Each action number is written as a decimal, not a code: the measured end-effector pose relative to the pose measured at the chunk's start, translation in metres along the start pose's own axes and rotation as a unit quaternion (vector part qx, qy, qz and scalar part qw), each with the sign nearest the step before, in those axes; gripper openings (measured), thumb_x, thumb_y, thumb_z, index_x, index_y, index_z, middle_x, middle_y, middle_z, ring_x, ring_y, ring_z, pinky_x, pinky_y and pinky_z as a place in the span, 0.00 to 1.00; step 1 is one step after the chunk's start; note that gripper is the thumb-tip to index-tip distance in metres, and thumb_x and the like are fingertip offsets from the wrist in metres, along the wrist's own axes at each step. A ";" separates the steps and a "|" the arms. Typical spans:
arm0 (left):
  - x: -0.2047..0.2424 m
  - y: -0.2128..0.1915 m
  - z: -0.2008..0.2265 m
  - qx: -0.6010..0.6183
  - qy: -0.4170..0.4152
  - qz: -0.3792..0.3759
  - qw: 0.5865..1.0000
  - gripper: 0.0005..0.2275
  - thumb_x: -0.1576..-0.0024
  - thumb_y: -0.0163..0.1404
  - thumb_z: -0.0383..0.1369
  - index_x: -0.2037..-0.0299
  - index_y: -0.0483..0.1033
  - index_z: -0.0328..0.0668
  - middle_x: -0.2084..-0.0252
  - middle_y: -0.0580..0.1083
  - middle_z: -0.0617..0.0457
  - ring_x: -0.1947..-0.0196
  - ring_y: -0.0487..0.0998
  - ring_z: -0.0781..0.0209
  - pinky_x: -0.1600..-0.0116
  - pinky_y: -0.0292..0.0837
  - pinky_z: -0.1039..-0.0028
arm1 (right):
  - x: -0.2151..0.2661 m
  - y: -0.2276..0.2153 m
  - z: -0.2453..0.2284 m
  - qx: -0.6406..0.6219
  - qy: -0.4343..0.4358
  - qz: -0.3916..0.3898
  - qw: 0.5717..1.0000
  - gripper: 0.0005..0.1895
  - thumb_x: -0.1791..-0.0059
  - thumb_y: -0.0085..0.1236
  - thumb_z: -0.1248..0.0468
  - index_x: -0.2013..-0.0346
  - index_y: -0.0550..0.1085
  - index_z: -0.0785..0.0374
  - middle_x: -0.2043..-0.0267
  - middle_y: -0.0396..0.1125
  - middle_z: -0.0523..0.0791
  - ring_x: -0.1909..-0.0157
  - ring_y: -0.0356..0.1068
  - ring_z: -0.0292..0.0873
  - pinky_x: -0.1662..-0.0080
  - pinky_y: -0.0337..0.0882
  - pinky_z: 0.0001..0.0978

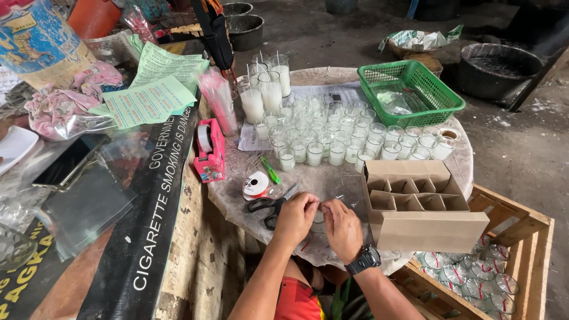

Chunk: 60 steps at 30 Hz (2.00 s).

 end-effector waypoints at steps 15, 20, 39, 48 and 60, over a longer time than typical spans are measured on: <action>0.004 0.013 -0.025 0.231 -0.164 -0.064 0.957 0.07 0.50 0.45 0.36 0.74 0.73 0.45 0.83 0.67 0.57 0.77 0.66 0.69 0.73 0.63 0.77 | 0.004 0.006 0.007 -0.015 0.015 0.028 0.999 0.09 0.60 0.47 0.67 0.68 0.61 0.55 0.75 0.68 0.43 0.73 0.68 0.51 0.68 0.66 0.40; 0.003 0.004 -0.012 0.260 -0.169 -0.061 0.949 0.07 0.50 0.46 0.34 0.76 0.73 0.42 0.85 0.63 0.57 0.79 0.61 0.68 0.76 0.58 0.79 | 0.004 -0.008 -0.011 -0.028 -0.003 0.020 0.999 0.09 0.60 0.46 0.67 0.67 0.63 0.54 0.76 0.67 0.41 0.75 0.67 0.47 0.68 0.65 0.35; -0.003 -0.025 -0.015 0.029 -0.066 -0.060 0.996 0.05 0.50 0.46 0.32 0.68 0.72 0.43 0.71 0.73 0.55 0.72 0.73 0.62 0.65 0.65 0.76 | 0.015 -0.028 -0.022 -0.307 0.110 -0.036 0.945 0.11 0.55 0.39 0.56 0.74 0.62 0.60 0.52 0.65 0.46 0.64 0.72 0.38 0.67 0.70 0.25; -0.014 -0.009 -0.020 -0.281 0.121 -0.052 0.951 0.07 0.44 0.40 0.34 0.71 0.61 0.40 0.71 0.64 0.51 0.76 0.68 0.58 0.78 0.69 0.69 | 0.042 -0.028 -0.003 -0.173 0.126 -0.083 0.973 0.05 0.54 0.39 0.64 0.70 0.64 0.60 0.85 0.64 0.41 0.84 0.62 0.35 0.78 0.62 0.26; -0.031 -0.005 -0.039 -0.295 0.227 0.046 0.927 0.10 0.47 0.46 0.37 0.75 0.61 0.44 0.77 0.62 0.55 0.82 0.65 0.60 0.81 0.62 0.71 | 0.063 -0.021 0.003 -0.033 0.034 -0.104 0.993 0.05 0.55 0.36 0.68 0.69 0.62 0.58 0.89 0.56 0.39 0.91 0.46 0.32 0.86 0.45 0.25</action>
Point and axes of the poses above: each hand's wrist, its own x-axis away from the middle knuckle, its own y-axis out of the palm, z = x × y, the point moved 5 cm from there along -x, towards the middle knuckle
